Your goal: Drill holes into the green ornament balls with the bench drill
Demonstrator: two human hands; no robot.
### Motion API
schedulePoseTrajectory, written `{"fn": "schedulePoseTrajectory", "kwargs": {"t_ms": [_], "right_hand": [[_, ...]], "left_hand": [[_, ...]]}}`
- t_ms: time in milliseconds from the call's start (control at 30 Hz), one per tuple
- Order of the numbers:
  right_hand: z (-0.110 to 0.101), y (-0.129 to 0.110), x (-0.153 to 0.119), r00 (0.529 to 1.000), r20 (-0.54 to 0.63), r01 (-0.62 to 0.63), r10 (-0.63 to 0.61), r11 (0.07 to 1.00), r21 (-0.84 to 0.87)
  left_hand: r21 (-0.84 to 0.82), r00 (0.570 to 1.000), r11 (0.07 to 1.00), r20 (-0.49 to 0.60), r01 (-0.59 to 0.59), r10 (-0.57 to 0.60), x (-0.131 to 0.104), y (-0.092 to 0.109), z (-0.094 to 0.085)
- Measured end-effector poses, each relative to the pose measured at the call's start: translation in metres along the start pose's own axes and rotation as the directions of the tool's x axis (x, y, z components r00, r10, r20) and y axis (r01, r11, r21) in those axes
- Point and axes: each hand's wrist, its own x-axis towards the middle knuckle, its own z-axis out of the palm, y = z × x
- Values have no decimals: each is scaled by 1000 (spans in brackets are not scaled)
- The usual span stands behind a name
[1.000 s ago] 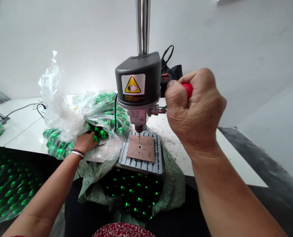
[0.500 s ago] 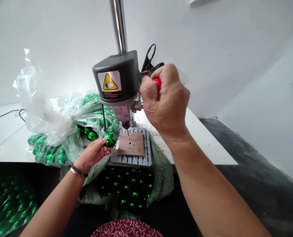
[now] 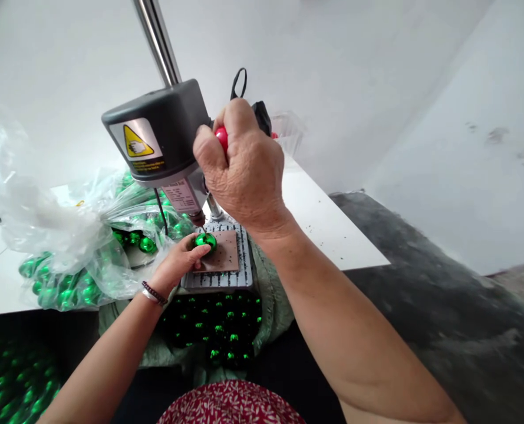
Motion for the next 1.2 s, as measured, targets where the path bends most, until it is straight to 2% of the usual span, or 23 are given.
{"fn": "schedulePoseTrajectory", "kwargs": {"t_ms": [100,167,267,333,533,800,933,1100,1200], "right_hand": [[-1,-1,0,1000,4,-3,3,1000,4],[-2,-2,0,1000,9,-8,8,1000,4],[-2,-1,0,1000,17,-10,10,1000,7],[-2,0,-1,1000,15,0,0,1000,14],[-1,2,-2,999,-23,43,-42,998,45],[-3,3,-22,993,-70,102,-97,992,67],[-3,5,-28,990,-96,110,-103,992,66],[-1,7,-28,987,-105,127,-121,990,59],[-1,8,-28,989,-89,124,-120,991,46]], "left_hand": [[130,999,991,-39,-23,28,0,2,2],[232,993,970,-72,-73,92,-1,3,2],[375,982,916,-66,-141,178,-2,4,1],[418,983,898,-54,-136,174,-2,4,2],[434,986,894,-60,-113,153,0,-2,9],[394,974,905,-88,-157,207,-3,-12,15],[366,975,918,-98,-152,200,-3,-11,15],[287,973,951,-161,-115,166,-1,-10,12],[270,976,956,-151,-115,160,0,-10,10]]}}
